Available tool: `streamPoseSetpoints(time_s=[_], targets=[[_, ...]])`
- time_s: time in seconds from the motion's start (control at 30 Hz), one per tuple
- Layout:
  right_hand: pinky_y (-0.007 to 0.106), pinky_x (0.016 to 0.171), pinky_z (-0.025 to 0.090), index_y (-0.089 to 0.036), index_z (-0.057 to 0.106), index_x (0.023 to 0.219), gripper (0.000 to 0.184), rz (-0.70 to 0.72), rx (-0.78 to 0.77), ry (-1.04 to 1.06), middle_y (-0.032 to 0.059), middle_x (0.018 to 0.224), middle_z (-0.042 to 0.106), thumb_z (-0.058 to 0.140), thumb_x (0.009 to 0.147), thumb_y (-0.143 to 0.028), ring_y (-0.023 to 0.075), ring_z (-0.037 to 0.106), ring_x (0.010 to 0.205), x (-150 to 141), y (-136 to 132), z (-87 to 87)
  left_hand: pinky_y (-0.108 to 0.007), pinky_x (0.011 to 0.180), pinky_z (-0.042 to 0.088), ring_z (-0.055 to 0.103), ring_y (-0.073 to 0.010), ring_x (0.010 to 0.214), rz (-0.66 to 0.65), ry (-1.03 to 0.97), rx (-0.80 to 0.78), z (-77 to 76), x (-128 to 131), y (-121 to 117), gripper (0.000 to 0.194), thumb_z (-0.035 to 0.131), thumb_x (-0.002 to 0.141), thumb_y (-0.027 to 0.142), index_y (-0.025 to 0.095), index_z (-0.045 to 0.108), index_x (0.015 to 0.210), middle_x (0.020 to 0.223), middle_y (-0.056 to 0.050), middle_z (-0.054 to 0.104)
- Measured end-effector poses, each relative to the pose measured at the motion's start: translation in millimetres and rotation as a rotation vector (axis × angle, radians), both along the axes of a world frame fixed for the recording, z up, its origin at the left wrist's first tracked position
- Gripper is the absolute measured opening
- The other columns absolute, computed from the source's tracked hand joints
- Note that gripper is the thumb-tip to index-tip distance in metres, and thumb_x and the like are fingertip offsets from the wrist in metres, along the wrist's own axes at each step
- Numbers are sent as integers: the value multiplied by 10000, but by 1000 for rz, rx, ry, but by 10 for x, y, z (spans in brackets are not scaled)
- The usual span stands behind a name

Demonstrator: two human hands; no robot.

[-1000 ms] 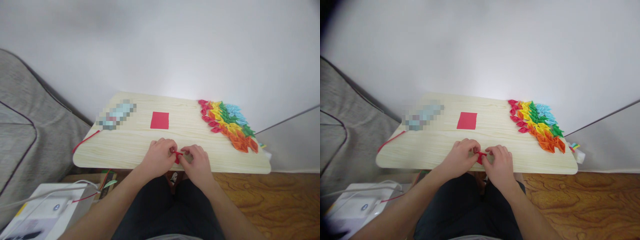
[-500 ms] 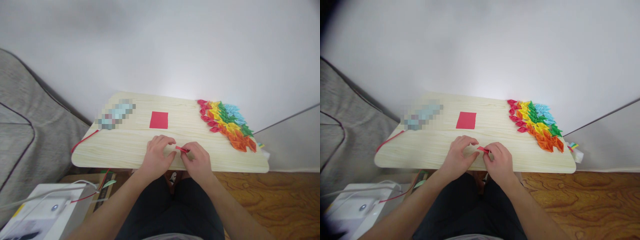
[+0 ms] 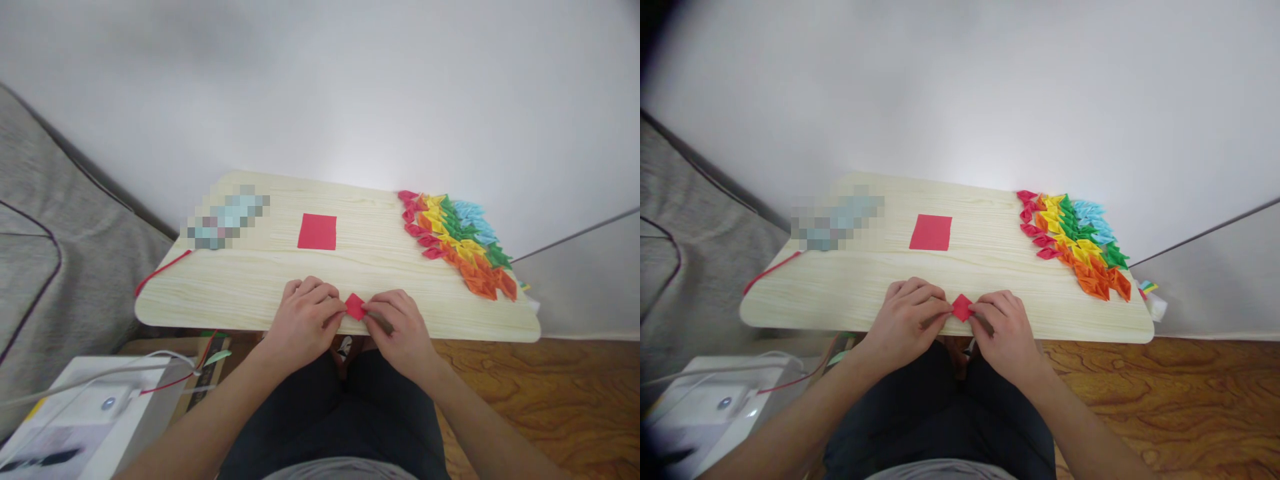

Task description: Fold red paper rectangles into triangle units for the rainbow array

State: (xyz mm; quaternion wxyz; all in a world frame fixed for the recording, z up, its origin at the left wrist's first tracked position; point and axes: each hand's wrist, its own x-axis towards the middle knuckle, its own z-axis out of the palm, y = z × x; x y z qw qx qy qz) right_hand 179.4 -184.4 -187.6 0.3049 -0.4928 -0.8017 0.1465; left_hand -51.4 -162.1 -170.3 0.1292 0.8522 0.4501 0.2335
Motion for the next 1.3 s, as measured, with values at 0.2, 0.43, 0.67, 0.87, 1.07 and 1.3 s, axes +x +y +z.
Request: streamPoseSetpoints(time_s=[0.2, 0.43, 0.67, 0.87, 1.07, 1.3], targets=[[442, 883, 484, -264, 755, 1037, 118, 9, -6, -3, 56, 1044, 720, 668, 971, -221, 248, 625, 1015, 39, 36, -26, -471, 914, 354, 561, -254, 1042, 6, -6, -12, 12, 20, 7, 136, 631, 963, 258, 281, 765, 959, 1056, -24, 738], [421, 892, 471, -244, 741, 985, 51, -52, -88, 16, 51, 995, 703, 700, 955, -245, 245, 612, 1006, 35, 90, 12, -456, 893, 364, 563, -246, 1017, 65, -25, -63, -18, 39, 46, 127, 667, 944, 282, 270, 755, 853, 1026, -14, 740], [381, 847, 459, -243, 739, 919, 97, -94, -186, -64, 45, 923, 678, 677, 968, -300, 243, 605, 963, 7, 184, 111, -443, 871, 376, 574, -248, 1006, 107, -46, -88, -9, 71, 55, 87, 704, 904, 257, 266, 741, 826, 1008, -16, 735], [346, 792, 453, -240, 741, 826, 108, -71, -271, -136, 31, 858, 689, 720, 925, -279, 223, 622, 891, 3, 316, 217, -441, 869, 369, 567, -246, 1008, 114, -37, -116, 16, 64, 45, 77, 724, 892, 276, 277, 739, 816, 1011, 7, 725], [332, 748, 447, -242, 732, 789, 147, -65, -290, -220, 29, 826, 683, 711, 927, -290, 211, 631, 834, -42, 372, 301, -456, 885, 374, 567, -246, 1010, 159, -75, -153, 19, 126, 39, 105, 690, 924, 326, 266, 724, 845, 1000, 1, 721], [322, 678, 433, -249, 721, 766, 164, -78, -277, -267, 26, 795, 682, 718, 915, -317, 204, 641, 760, -68, 400, 334, -464, 886, 384, 568, -258, 1027, 204, -84, -140, -30, 174, 40, 89, 703, 899, 289, 253, 699, 817, 1034, -25, 700]])
